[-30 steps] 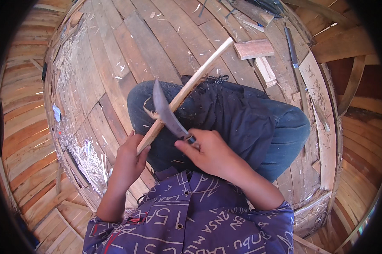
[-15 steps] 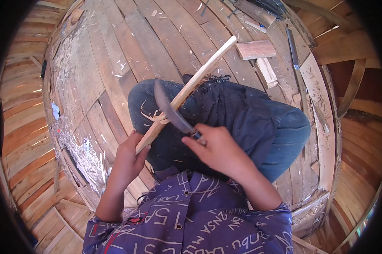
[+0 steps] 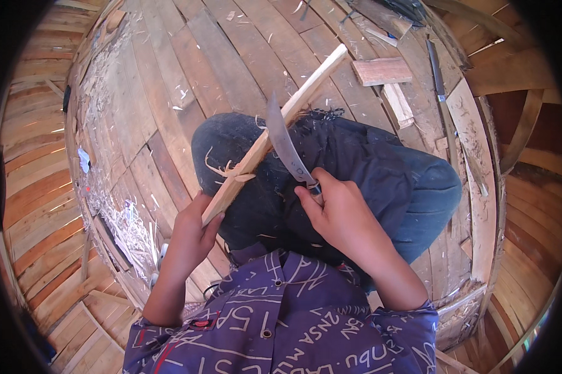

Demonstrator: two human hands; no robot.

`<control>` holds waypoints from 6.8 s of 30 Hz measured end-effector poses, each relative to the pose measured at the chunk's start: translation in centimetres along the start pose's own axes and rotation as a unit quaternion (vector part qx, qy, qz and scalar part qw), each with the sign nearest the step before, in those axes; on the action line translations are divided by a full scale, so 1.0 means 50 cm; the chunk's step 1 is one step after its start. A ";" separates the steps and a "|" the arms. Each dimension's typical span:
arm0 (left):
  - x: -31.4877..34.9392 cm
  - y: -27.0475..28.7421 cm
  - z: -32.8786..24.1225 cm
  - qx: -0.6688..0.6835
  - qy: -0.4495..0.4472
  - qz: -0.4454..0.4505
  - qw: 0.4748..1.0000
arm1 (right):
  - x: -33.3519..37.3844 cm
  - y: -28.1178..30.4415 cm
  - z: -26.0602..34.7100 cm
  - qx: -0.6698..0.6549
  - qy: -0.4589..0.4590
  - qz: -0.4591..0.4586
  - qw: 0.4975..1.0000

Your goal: The person carves a long piece of wood using a curved blade while sitting on a wooden floor. They draw the blade along the length of the wood to remove thin shavings and occasionally turn the piece over to work on different sides.

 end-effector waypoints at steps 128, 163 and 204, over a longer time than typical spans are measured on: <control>0.003 0.004 0.045 0.064 0.112 -0.012 0.992 | -0.198 0.294 -0.241 0.252 -0.151 -0.415 0.861; -0.028 -0.041 0.062 0.105 0.127 0.040 0.986 | -0.224 0.066 -0.039 0.432 0.099 -0.172 0.880; -0.006 -0.088 0.084 0.098 0.048 0.034 0.993 | -0.226 0.089 -0.151 0.434 0.042 -0.244 0.866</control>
Point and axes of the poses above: each hand's wrist, its own x-axis away from the middle knuckle, its own y-axis out of the back of the hand, z = x × y, the point moved 2 cm from there along -x, towards the middle knuckle, and after that the axes turned 11 degrees about x, right-handed, at the moved point
